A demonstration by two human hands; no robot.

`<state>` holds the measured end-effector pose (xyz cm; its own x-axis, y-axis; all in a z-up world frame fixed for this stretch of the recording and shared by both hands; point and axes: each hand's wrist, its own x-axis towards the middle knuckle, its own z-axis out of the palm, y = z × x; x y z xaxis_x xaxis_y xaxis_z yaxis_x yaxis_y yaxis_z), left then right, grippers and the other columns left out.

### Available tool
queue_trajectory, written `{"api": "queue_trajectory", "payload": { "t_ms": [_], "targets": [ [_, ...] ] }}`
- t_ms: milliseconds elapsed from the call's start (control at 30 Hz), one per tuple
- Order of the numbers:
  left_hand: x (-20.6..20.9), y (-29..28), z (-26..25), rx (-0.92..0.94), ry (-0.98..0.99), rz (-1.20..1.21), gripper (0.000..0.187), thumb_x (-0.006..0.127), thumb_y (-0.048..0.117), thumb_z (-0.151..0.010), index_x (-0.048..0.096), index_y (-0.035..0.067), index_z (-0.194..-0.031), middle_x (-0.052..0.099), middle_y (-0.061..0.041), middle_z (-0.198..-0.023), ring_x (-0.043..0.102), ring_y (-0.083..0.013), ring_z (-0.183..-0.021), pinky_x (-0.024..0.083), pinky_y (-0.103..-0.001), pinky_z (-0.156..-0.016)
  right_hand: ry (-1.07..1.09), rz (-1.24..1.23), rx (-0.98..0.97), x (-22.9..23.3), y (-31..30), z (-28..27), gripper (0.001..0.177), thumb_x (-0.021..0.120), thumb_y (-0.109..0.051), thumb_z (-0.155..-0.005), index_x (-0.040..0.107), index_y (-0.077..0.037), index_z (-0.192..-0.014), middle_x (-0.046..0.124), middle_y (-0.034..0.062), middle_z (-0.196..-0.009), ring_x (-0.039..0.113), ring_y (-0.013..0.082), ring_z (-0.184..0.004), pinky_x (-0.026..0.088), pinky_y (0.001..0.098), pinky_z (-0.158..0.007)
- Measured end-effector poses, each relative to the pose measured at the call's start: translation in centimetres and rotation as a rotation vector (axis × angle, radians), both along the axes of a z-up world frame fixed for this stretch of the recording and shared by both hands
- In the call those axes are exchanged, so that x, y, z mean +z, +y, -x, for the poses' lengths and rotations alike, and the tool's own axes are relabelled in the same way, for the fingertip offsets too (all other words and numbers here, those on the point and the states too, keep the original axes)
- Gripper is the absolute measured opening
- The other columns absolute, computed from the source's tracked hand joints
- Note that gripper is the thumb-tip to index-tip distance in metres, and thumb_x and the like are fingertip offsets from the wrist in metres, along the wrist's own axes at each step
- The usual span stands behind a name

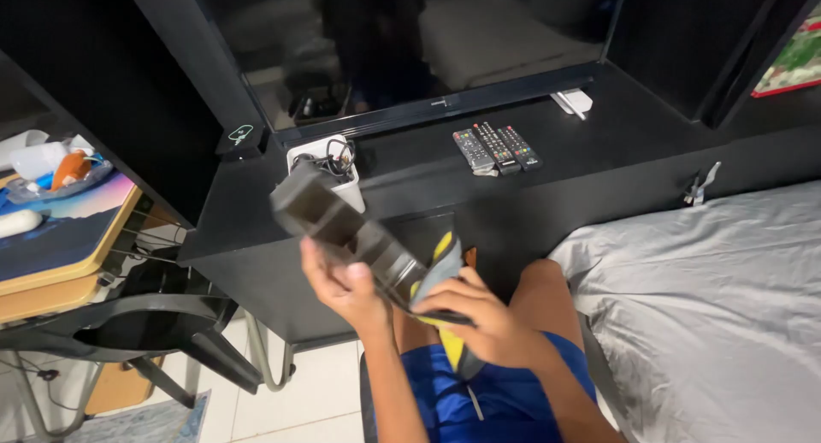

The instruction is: The recorder is cleaning multiple television remote controls using a yellow microfiber cloth.

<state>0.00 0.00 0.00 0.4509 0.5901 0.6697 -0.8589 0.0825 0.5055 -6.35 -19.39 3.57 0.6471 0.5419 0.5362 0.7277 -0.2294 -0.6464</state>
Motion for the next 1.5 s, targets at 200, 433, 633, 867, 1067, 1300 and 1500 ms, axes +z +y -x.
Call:
{"api": "queue_trajectory", "payload": {
  "t_ms": [200,433,633,867,1067,1300,1500],
  "targets": [
    [-0.5,1.6,0.1,-0.075,0.055,0.081,0.09,0.078,0.044,-0.092,0.035,0.0,-0.158,0.047,-0.02,-0.156,0.047,-0.033,-0.143,0.037,-0.043,-0.123,0.25,-0.428,-0.177,2.1,-1.7,2.1,0.028,0.058,-0.014,-0.096,0.074,0.0,-0.114,0.072,0.0154,-0.111,0.07,0.0286,-0.105,0.051,0.0368,-0.096],
    [2.2,-0.8,1.0,-0.093,-0.054,-0.211,0.071,0.078,0.028,-0.093,0.049,0.004,-0.153,0.029,-0.017,-0.17,0.037,-0.0344,-0.157,0.033,-0.045,-0.13,0.333,-1.317,-0.371,-2.9,-1.1,3.6,0.044,0.056,-0.024,-0.106,0.051,0.006,-0.139,0.061,0.021,-0.135,0.063,0.0337,-0.119,0.049,0.0463,-0.105],
    [1.8,-0.9,0.4,-0.013,0.039,-0.327,0.069,0.075,0.007,-0.081,0.057,0.004,-0.148,0.032,-0.02,-0.17,0.036,-0.0379,-0.159,0.031,-0.046,-0.131,0.156,-1.354,-0.187,-1.4,-2.6,4.9,0.058,0.058,-0.034,-0.102,0.045,0.003,-0.144,0.061,0.0176,-0.139,0.064,0.0329,-0.125,0.051,0.0489,-0.106],
    [5.9,-2.5,3.7,0.08,0.128,-0.514,0.071,0.082,0.0,-0.07,0.063,0.013,-0.137,0.032,-0.022,-0.165,0.041,-0.0393,-0.153,0.043,-0.045,-0.12,-0.36,-0.03,-0.47,1.3,2.3,1.9,0.054,0.064,-0.006,-0.078,0.058,0.005,-0.131,0.061,0.0223,-0.133,0.059,0.0398,-0.12,0.048,0.0464,-0.099],
    [7.6,-4.1,5.7,0.014,0.218,-0.702,0.065,0.09,0.013,-0.061,0.073,0.02,-0.123,0.04,-0.019,-0.161,0.047,-0.0392,-0.145,0.046,-0.046,-0.114,-0.421,0.167,-0.479,-1.7,-0.6,0.9,0.042,0.069,-0.009,-0.073,0.068,-0.007,-0.116,0.067,0.0102,-0.118,0.063,0.0358,-0.107,0.049,0.0471,-0.086],
    [7.2,-7.9,5.9,0.142,0.083,-1.011,0.058,0.086,0.024,-0.057,0.077,0.028,-0.115,0.046,-0.015,-0.153,0.047,-0.0371,-0.136,0.034,-0.048,-0.111,-0.477,0.133,-0.433,3.9,-2.1,0.8,0.05,0.079,-0.018,-0.066,0.069,-0.012,-0.115,0.072,0.0085,-0.119,0.067,0.0324,-0.111,0.049,0.0454,-0.096],
    [8.1,-8.1,6.8,0.296,0.081,-1.084,0.06,0.088,0.023,-0.063,0.075,0.029,-0.121,0.04,-0.018,-0.157,0.044,-0.0397,-0.14,0.033,-0.05,-0.112,-0.162,-0.137,-0.444,0.9,-1.7,-0.3,0.061,0.079,-0.012,-0.061,0.063,-0.002,-0.119,0.071,0.015,-0.116,0.069,0.0331,-0.106,0.05,0.0385,-0.091]
  ]
}}
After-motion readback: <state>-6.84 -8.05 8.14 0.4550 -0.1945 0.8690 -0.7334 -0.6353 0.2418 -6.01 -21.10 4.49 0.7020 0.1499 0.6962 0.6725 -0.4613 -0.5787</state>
